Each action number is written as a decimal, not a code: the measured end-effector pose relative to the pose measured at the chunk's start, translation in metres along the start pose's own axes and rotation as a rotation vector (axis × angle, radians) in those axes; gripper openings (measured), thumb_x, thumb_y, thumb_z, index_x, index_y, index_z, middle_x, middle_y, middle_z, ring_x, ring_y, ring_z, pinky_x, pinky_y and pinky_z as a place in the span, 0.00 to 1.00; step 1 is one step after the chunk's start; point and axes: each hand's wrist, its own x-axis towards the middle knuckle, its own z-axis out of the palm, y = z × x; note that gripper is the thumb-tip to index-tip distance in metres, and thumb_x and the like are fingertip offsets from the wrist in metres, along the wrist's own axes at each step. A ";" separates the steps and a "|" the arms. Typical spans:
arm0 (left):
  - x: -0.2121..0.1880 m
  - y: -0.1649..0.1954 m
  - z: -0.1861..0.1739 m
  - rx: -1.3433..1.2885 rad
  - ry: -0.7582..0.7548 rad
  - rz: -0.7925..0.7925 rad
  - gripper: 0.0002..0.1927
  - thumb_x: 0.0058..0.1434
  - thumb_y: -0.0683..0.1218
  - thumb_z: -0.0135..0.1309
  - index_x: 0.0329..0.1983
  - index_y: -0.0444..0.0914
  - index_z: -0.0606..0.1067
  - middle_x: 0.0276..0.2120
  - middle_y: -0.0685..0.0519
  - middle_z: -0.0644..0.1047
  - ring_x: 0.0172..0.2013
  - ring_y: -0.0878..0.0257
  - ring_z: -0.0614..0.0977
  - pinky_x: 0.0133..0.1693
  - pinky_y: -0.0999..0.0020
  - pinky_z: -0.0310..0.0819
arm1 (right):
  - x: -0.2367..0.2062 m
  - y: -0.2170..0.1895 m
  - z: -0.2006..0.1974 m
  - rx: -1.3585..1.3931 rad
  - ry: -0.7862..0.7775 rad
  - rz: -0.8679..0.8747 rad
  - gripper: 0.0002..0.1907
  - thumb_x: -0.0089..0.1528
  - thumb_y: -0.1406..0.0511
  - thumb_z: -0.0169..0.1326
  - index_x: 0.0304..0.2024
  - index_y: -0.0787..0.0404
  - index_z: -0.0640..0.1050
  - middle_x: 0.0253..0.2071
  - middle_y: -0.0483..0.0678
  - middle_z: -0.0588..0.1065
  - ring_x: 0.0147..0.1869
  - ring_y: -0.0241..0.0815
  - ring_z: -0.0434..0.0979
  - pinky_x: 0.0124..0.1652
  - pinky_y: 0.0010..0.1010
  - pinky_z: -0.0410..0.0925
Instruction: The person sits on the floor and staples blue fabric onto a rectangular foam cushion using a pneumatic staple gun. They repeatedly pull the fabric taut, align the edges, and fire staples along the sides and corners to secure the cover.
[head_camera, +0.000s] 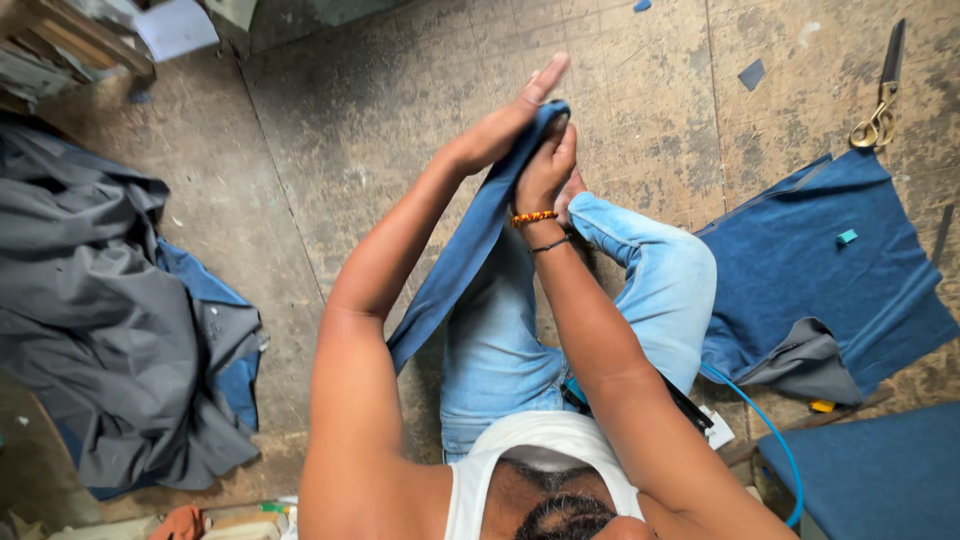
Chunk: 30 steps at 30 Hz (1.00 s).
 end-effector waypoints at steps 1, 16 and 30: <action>0.004 -0.007 -0.005 -0.036 0.050 -0.042 0.35 0.79 0.64 0.22 0.82 0.44 0.45 0.82 0.49 0.44 0.80 0.55 0.41 0.77 0.60 0.31 | 0.000 -0.002 0.001 0.039 -0.014 0.030 0.17 0.76 0.56 0.42 0.42 0.63 0.72 0.36 0.42 0.70 0.40 0.29 0.67 0.40 0.24 0.66; -0.008 0.031 0.016 0.385 0.173 -0.012 0.36 0.79 0.61 0.31 0.82 0.38 0.47 0.80 0.46 0.44 0.79 0.53 0.43 0.77 0.59 0.35 | 0.001 -0.011 0.015 0.550 -0.099 0.067 0.12 0.72 0.60 0.43 0.45 0.62 0.71 0.40 0.43 0.73 0.43 0.32 0.70 0.44 0.27 0.68; -0.010 -0.008 0.008 -0.231 0.127 -0.113 0.32 0.79 0.59 0.29 0.81 0.41 0.51 0.80 0.50 0.51 0.79 0.56 0.48 0.76 0.64 0.38 | -0.003 -0.033 0.019 -0.264 0.098 -0.080 0.20 0.74 0.54 0.43 0.41 0.65 0.74 0.31 0.46 0.74 0.36 0.37 0.72 0.37 0.32 0.69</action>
